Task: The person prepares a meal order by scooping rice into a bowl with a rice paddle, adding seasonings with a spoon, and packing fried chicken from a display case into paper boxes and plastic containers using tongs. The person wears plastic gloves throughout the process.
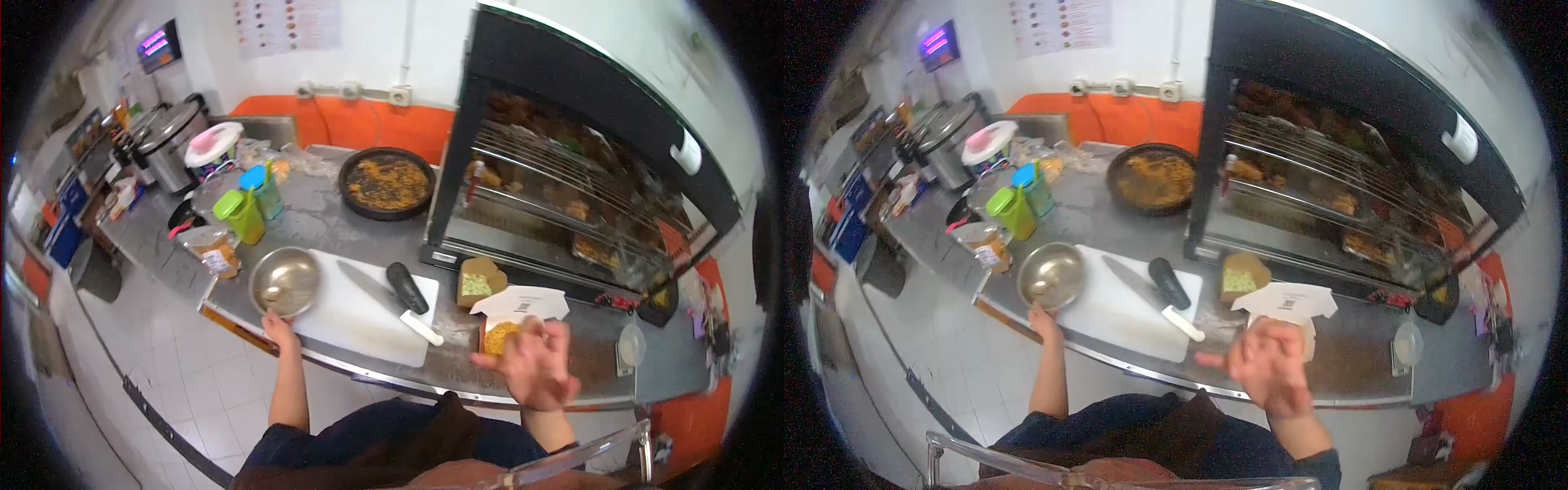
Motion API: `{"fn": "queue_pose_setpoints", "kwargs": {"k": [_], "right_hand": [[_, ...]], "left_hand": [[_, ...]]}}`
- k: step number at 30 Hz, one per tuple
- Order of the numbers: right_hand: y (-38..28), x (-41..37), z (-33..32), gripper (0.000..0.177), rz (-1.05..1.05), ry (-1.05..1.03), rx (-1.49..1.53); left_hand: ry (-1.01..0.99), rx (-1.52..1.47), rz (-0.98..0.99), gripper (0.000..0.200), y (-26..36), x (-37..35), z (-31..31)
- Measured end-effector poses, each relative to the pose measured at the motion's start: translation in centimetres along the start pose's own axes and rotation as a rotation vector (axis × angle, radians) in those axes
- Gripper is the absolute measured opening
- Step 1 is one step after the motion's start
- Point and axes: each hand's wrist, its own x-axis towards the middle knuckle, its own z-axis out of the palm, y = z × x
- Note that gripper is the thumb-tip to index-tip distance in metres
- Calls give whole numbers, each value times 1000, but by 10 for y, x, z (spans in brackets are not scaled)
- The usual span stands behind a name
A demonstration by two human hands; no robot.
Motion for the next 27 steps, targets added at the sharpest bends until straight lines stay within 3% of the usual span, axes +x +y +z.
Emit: {"fn": "queue_pose_setpoints", "kwargs": {"k": [2,3,4,6,11,13,14,16,18,19,21,23,25,26,27], "right_hand": [[-23,13,39,54,-180,-96,151],[-30,16,58,57,-249,-107,243],[-35,15,71,57,-263,-94,221],[-40,10,90,30,-348,120,129],[-39,16,102,24,-401,276,140],[-42,15,99,24,-364,271,101],[-43,14,93,24,-371,272,98],[-42,10,81,27,-355,51,336],[-48,3,75,27,-353,61,310],[-53,1,70,27,-344,72,280],[-61,10,39,25,-329,-286,378],[-100,-52,-2,29,-445,-147,374],[-99,49,-19,39,-211,-1170,639],[-102,54,-15,39,-202,-1195,669],[-109,48,-7,29,-244,-1132,430]], "left_hand": [[-71,10,50,26,-20,39,5],[-29,-135,53,27,-34,59,13],[-31,-19,29,29,-34,72,17],[-36,-84,-74,30,-26,83,29],[132,-154,-289,31,8,39,61],[102,44,32,30,5,17,61],[97,51,27,23,-25,30,54],[107,70,129,19,-30,-2,65],[133,87,235,16,-23,-38,80],[46,93,244,15,-11,-54,89],[-9,95,257,14,-3,-70,105],[-171,47,399,16,-2,-68,121],[-242,144,580,18,13,-72,141],[-311,122,594,18,16,-67,153],[-395,112,604,17,17,-60,165]]}}
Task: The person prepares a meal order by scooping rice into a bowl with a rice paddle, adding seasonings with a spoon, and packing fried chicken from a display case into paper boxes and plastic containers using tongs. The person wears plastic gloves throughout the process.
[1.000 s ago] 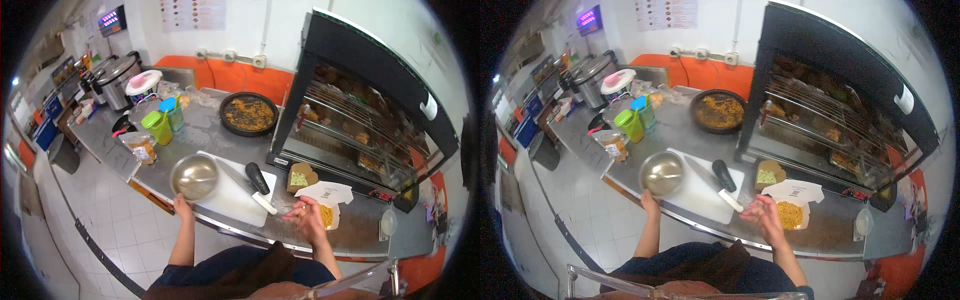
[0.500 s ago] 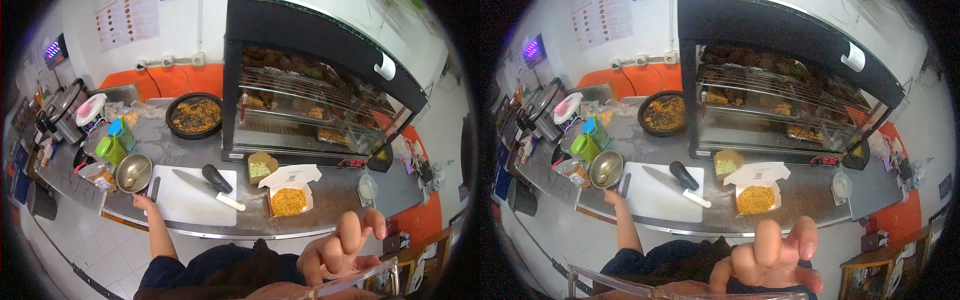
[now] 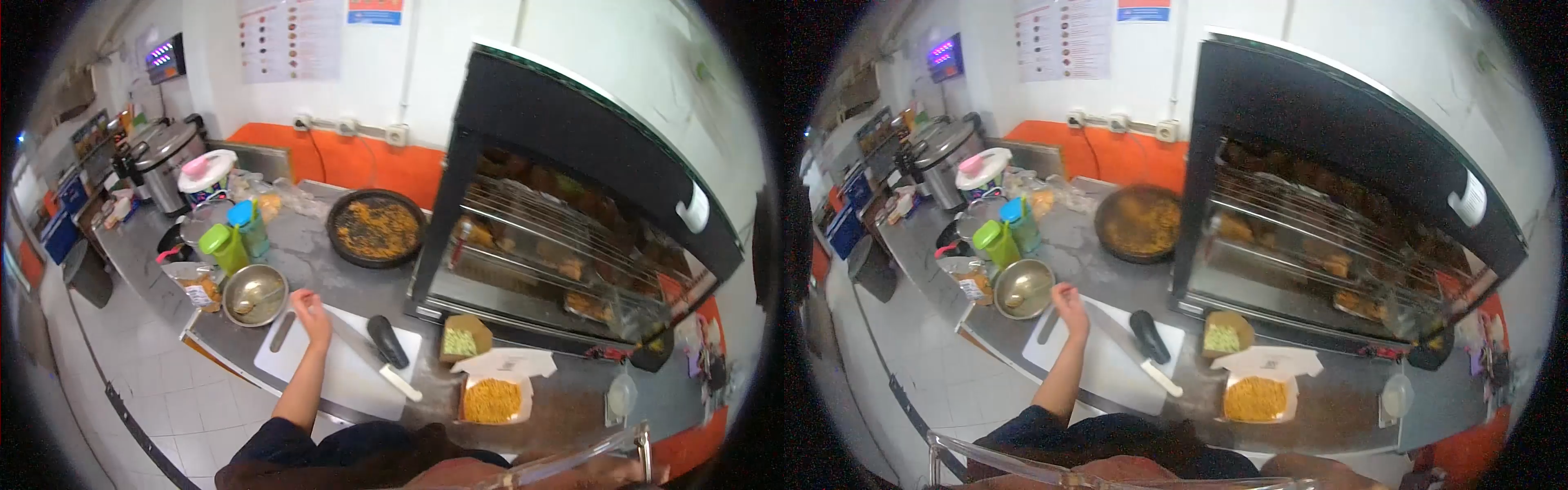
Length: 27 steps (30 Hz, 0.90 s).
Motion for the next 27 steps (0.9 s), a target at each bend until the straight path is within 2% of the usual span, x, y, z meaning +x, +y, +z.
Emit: {"fn": "queue_pose_setpoints", "kwargs": {"k": [1,2,5,8,10,11,13,15,17,20,21,23,24,26,27], "right_hand": [[-1,-3,7,20,80,54,-230],[-13,-38,35,20,66,58,-225],[-11,-113,66,28,162,470,-378],[32,-137,23,36,268,908,-554],[32,-163,25,42,333,1229,-673],[33,-169,28,42,338,1254,-692],[32,-172,31,45,791,1299,-985],[36,-163,26,49,842,1350,-1044],[44,-154,23,53,877,1396,-1101],[65,-133,21,58,824,1847,-1226],[80,-126,5,56,708,1929,-1317],[87,-119,-13,53,736,1904,-1288],[92,-117,-21,50,762,1865,-1254],[101,-111,-42,43,846,1863,-1229],[106,-110,-53,36,858,1848,-1183]], "left_hand": [[-46,44,48,18,-8,14,10],[-101,87,91,18,-21,31,18],[-225,275,35,26,-74,93,50],[-372,383,-91,37,-141,160,85],[-528,566,-102,37,-188,197,105],[-620,679,-86,36,-212,213,116],[-872,964,-59,35,-214,240,125],[-1002,1076,-220,34,-226,256,134],[-929,1240,-74,26,-204,258,132],[-923,1207,-127,23,-211,284,139],[-939,1203,-123,23,-207,286,141],[-472,643,-42,18,-194,294,137],[-481,646,-31,18,-183,298,131],[-452,-222,-311,12,-149,297,122],[-386,-651,-386,8,-122,284,117]]}}
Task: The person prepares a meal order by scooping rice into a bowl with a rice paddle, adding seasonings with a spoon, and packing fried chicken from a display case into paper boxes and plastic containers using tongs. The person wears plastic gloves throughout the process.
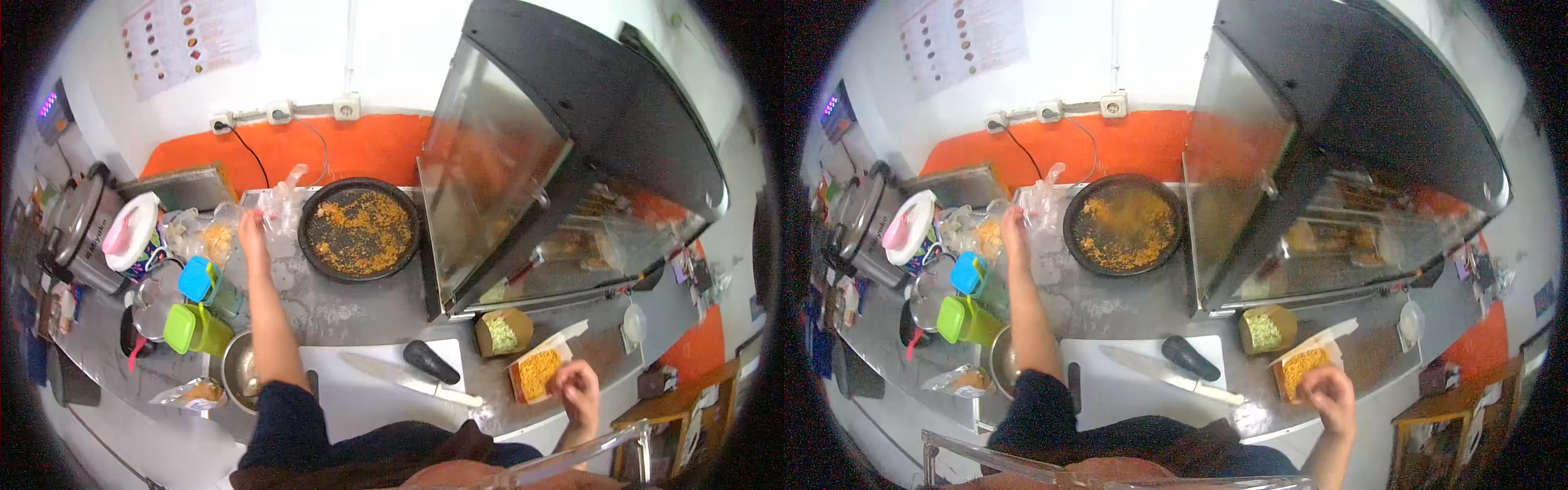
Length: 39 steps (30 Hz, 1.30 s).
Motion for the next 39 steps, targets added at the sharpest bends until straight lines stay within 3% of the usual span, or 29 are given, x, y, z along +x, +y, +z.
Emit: {"fn": "queue_pose_setpoints", "kwargs": {"k": [2,4,7,9,12,15,19,22,24,25,27,28,29,30,31,33,34,35,36,37,38,39], "right_hand": [[1,17,25,28,7,-43,-72],[11,32,52,27,3,-86,-99],[15,46,87,27,-25,-214,63],[25,47,94,32,20,-266,273],[27,49,86,38,299,-391,844],[20,25,70,41,221,-400,906],[47,-2,43,27,377,-394,779],[59,-25,20,25,299,-471,588],[58,-46,9,26,321,-442,607],[60,-54,2,28,351,-354,543],[66,-65,-23,29,376,-283,472],[75,-69,-38,32,368,-368,510],[81,-73,-56,35,360,-456,545],[84,-78,-79,24,384,-418,494],[80,-83,-100,24,380,-437,482],[67,-95,-140,17,198,-190,-161],[59,-102,-158,17,185,-207,-169],[48,-110,-174,16,-81,-80,-346],[42,-114,-189,16,-355,51,-511],[40,-115,-203,16,-378,36,-515],[39,-116,-215,15,-327,0,-270],[40,-118,-224,15,-264,-38,-24]], "left_hand": [[4,-342,-39,8,35,-52,31],[-221,-503,-186,20,75,-115,61],[-360,-531,-303,31,109,-201,107],[-484,-556,-380,32,117,-240,128],[-688,-671,-485,42,127,-285,158],[-797,-624,-619,51,133,-318,174],[-821,-453,-791,52,101,-351,159],[-788,-485,-954,47,83,-385,156],[-461,-158,-777,39,82,-424,161],[-447,-150,-783,39,82,-442,166],[-482,252,-551,32,79,-469,186],[-470,250,-539,32,71,-481,193],[-523,57,-640,30,57,-493,198],[-575,-143,-732,29,48,-504,207],[-563,-150,-715,29,45,-515,217],[-754,157,-588,40,40,-537,239],[-743,294,-630,38,35,-547,257],[-730,288,-610,38,34,-557,268],[-679,131,-717,38,33,-568,274],[-628,-30,-818,38,32,-577,280],[-619,-38,-794,38,28,-584,284],[-619,-175,-916,36,22,-592,285]]}}
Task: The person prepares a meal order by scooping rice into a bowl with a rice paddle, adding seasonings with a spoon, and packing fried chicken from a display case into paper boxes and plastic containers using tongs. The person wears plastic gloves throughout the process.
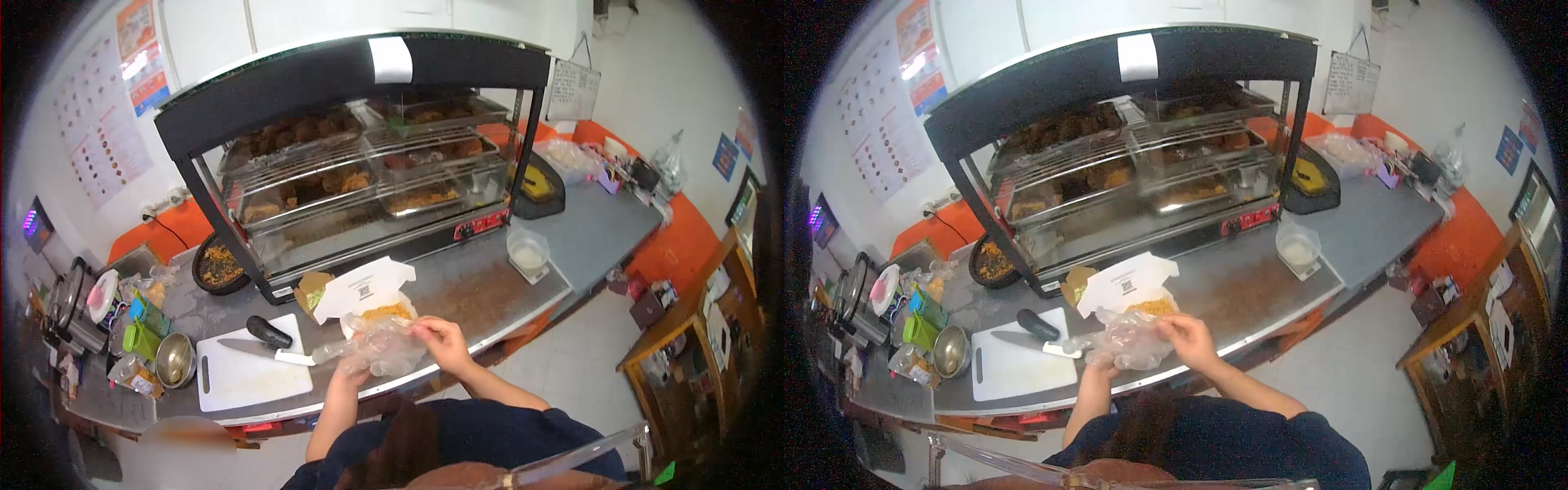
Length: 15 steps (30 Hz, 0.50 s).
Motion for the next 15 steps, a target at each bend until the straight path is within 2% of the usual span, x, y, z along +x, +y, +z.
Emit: {"fn": "queue_pose_setpoints", "kwargs": {"k": [1,2,3,4,5,8,10,11,12,13,14,15], "right_hand": [[11,1,-5,17,163,-22,632],[15,2,-15,17,159,-42,637],[12,3,-23,18,342,-220,1078],[10,3,-28,21,537,-404,1513],[10,3,-28,24,662,-449,1529],[56,-20,-12,32,646,-564,1575],[108,-25,-30,36,610,-580,1654],[122,-28,-37,39,580,-583,1735],[99,-25,-39,39,579,-583,1738],[58,-18,-41,41,483,-369,1494],[35,-13,-42,42,384,-165,1241],[37,-13,-41,44,189,20,860]], "left_hand": [[-60,-147,-79,35,-8,2,2],[-122,-291,-159,34,-12,4,4],[-237,-116,-140,35,-10,3,18],[-227,-111,-128,35,-16,3,26],[-190,-71,-84,36,-24,3,34],[-87,49,32,38,-53,-1,51],[-57,90,71,39,-72,1,56],[66,408,96,37,-87,5,52],[189,727,122,35,-100,11,47],[310,1045,147,34,-106,15,45],[306,1047,149,34,-103,14,50],[458,819,454,34,-93,8,59]]}}
